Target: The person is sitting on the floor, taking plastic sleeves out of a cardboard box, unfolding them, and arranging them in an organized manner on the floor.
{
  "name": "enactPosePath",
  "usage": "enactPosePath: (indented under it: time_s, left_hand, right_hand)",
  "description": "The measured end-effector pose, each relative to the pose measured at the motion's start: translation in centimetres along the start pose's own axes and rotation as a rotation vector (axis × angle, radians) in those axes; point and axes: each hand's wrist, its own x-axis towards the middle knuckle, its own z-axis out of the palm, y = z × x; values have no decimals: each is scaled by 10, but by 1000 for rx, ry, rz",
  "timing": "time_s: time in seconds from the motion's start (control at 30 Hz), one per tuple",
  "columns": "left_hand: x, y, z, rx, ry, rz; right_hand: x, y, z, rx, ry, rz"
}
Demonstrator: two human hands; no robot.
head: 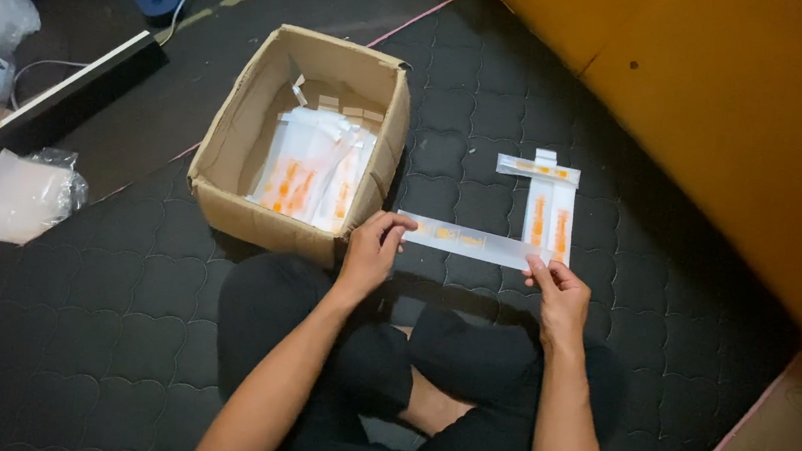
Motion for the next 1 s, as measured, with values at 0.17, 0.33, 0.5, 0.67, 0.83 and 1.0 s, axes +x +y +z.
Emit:
enactPosePath:
  time_s: [0.17,0.33,0.5,0.67,0.83,1.0]
  left_hand:
    - [-1,-4,1,4,22,22]
    - [0,-7,2,4,22,28]
    - [-1,-5,0,44,15,5]
    - [-2,6,-3,48,23,24]
    - [-3,12,-3,63,43,53]
    - [-4,16,-5,62,47,66]
  right_hand:
    - [3,7,-2,-51,3,-7]
    - [3,9,-1,-85,-2,-25]
    - [1,6,0,-37,-7,-20]
    - [1,5,1,-46,-5,-32]
    - [5,12,1,-36,-34,-28]
    - [6,10,2,116,-106,-38]
